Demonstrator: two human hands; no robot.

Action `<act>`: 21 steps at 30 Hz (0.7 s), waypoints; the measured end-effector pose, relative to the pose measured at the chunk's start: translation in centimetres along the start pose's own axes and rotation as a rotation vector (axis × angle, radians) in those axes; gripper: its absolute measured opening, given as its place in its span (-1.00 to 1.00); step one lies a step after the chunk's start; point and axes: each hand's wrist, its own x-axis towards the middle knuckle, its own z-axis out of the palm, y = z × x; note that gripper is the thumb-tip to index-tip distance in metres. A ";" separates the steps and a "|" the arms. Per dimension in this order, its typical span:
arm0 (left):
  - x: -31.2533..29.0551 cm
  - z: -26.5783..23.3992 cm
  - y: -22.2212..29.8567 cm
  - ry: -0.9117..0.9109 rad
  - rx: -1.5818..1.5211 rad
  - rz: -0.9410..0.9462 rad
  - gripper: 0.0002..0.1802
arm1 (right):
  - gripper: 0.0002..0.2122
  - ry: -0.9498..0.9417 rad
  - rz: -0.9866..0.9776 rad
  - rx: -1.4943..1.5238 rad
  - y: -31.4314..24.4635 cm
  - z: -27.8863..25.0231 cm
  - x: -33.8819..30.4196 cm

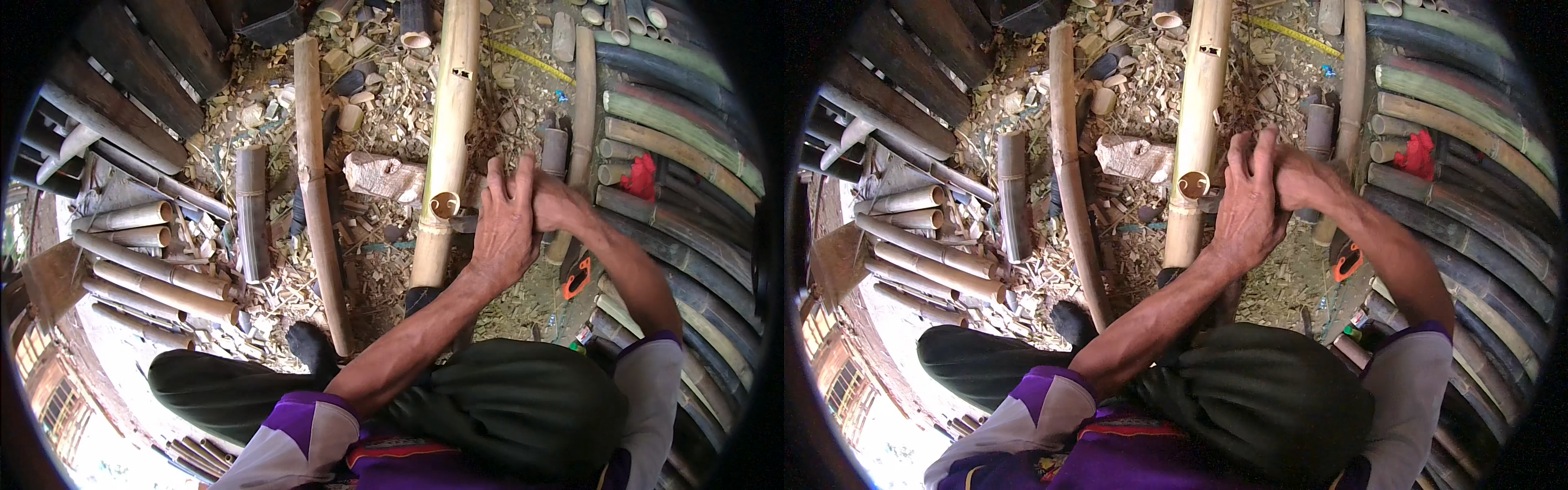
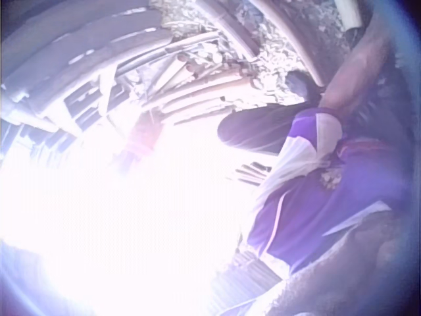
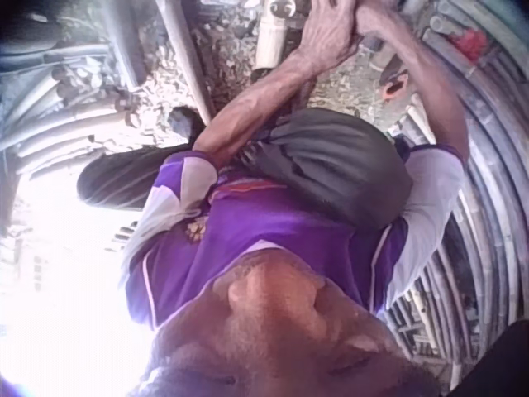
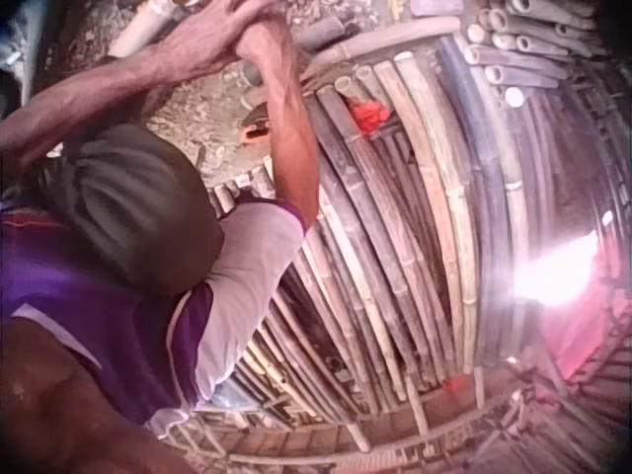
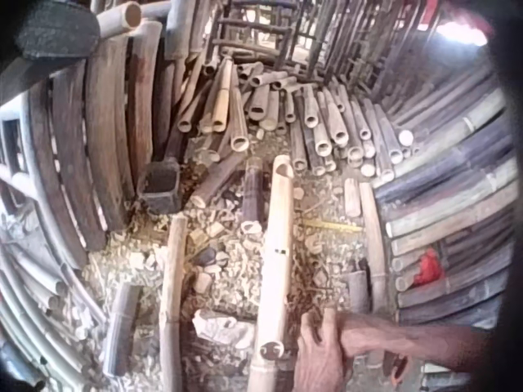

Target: The person sits on the floor and uses a chisel and a wooden mallet to carve and shape a long bamboo pole. They repeatedly strike the chisel to remove material and occasionally inspect the work.

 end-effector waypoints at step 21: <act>-1.6 -8.8 -3.1 -0.679 0.376 0.311 0.07 | -0.55 0.346 0.352 1.527 -10.4 19.5 2.6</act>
